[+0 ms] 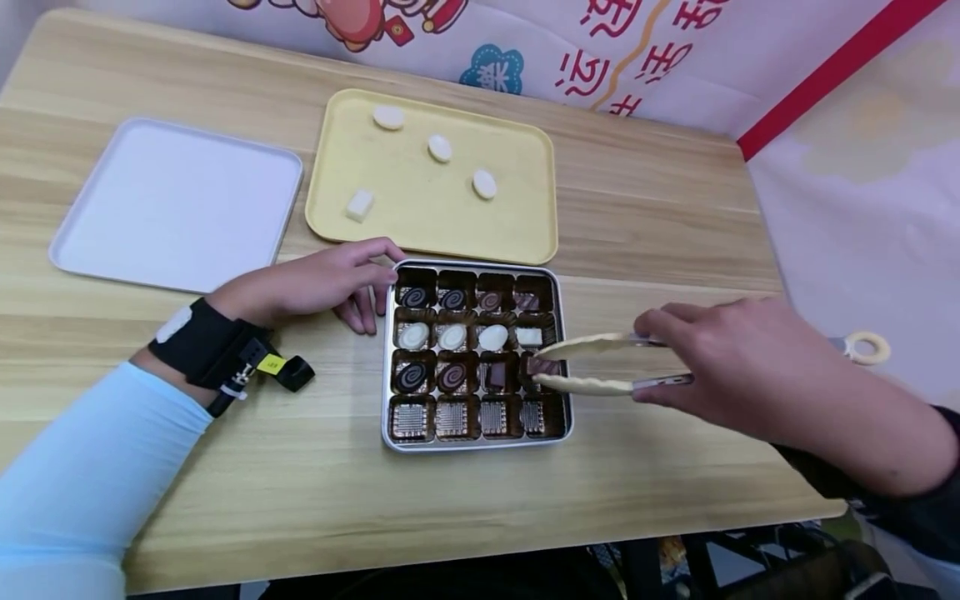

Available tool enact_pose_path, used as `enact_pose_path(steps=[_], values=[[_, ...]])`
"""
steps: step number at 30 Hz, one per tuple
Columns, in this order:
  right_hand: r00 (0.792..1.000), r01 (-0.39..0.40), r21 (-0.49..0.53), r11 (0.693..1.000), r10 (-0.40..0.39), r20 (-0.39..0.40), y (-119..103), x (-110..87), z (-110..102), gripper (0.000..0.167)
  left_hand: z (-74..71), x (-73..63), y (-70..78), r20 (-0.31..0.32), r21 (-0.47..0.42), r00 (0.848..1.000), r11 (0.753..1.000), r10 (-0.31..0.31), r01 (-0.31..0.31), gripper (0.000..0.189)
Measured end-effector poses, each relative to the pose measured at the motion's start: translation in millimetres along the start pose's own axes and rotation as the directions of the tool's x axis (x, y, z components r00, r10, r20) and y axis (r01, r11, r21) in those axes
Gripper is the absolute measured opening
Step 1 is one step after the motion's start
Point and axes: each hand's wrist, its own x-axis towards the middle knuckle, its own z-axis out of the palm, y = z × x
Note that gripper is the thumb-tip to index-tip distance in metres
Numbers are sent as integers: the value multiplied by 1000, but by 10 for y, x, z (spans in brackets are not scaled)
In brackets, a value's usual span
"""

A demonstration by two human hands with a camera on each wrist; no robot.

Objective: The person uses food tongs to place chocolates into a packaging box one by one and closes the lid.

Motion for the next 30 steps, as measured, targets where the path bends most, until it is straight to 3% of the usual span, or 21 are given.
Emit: enact_pose_path(steps=[3, 10, 18, 30], values=[[998, -5, -38, 999, 7, 59, -82, 39, -8, 53, -1, -17, 2, -4, -12, 1000, 1000, 1, -1, 32], [996, 58, -141, 988, -48, 72, -171, 125, -114, 51, 4, -37, 22, -5, -14, 1000, 1000, 10, -10, 33], [991, 53, -167, 985, -32, 126, -190, 121, -118, 51, 4, 4, 65, 11, -12, 1000, 1000, 27, -27, 33], [970, 84, -270, 959, -16, 243, -381, 364, -207, 53, -1, -12, 50, 1, -20, 1000, 1000, 5, -5, 34]])
